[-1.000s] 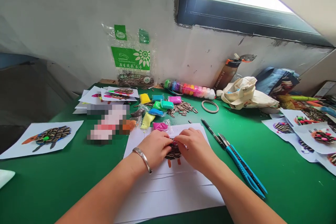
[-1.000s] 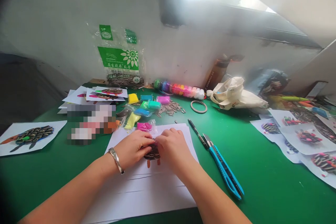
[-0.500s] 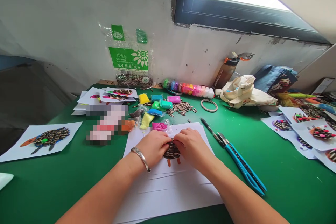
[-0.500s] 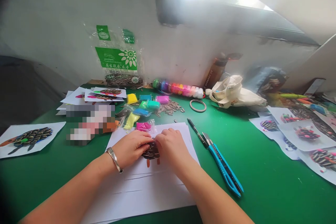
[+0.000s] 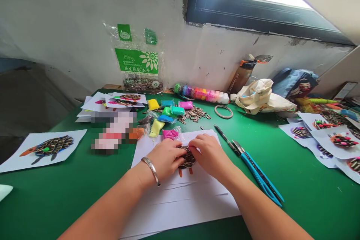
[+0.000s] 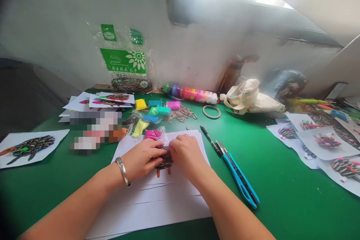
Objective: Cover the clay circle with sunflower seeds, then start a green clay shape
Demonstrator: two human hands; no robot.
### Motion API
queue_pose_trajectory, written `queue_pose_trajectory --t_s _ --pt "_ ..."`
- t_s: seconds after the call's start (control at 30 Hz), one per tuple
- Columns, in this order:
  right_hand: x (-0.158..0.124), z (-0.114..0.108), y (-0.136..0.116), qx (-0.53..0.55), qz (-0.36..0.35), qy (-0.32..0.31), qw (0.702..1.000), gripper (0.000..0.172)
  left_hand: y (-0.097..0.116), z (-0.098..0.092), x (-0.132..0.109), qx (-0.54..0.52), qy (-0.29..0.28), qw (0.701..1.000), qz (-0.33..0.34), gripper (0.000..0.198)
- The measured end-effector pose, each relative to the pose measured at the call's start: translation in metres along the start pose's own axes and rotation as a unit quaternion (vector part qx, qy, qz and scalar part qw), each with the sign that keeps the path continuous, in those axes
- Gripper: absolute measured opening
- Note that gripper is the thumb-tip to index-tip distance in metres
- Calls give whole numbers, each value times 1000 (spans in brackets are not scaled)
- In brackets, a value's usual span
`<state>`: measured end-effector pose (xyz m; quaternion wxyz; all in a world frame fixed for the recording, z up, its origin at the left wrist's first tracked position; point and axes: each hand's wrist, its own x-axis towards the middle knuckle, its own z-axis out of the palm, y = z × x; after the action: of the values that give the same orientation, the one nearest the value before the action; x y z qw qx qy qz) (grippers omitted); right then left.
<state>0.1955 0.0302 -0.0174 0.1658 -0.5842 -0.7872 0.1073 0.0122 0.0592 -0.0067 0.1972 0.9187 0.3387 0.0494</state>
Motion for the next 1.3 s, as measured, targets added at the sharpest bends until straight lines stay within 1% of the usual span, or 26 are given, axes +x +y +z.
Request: queue_pose_trajectory --t_s 0.2,0.43,0.57,0.7,0.83,1.03,1.2,1.3 --pt "1 -2 -3 9 3 -11 1000 18 0 3 2 -20 13 1000 -10 26" --pt "2 -2 -6 35 7 -42 998 20 -2 5 4 -42 28 999 -9 29" --pt "1 0 -5 58 -2 -41 997 23 -3 5 4 -56 41 998 -3 28" --pt "2 1 -4 78 -12 -44 996 25 -4 4 4 -56 38 998 -11 25" --pt "3 3 -5 65 -11 -43 997 25 -4 3 4 -58 31 998 -11 24" --pt "4 6 -9 57 -26 -38 997 24 -4 0 4 -62 27 998 -13 23" --pt "3 3 -10 133 23 -46 990 25 -4 -3 3 -61 30 997 -21 20" --pt "0 -3 -6 130 24 -40 990 22 -4 -4 2 -59 30 998 -21 20"
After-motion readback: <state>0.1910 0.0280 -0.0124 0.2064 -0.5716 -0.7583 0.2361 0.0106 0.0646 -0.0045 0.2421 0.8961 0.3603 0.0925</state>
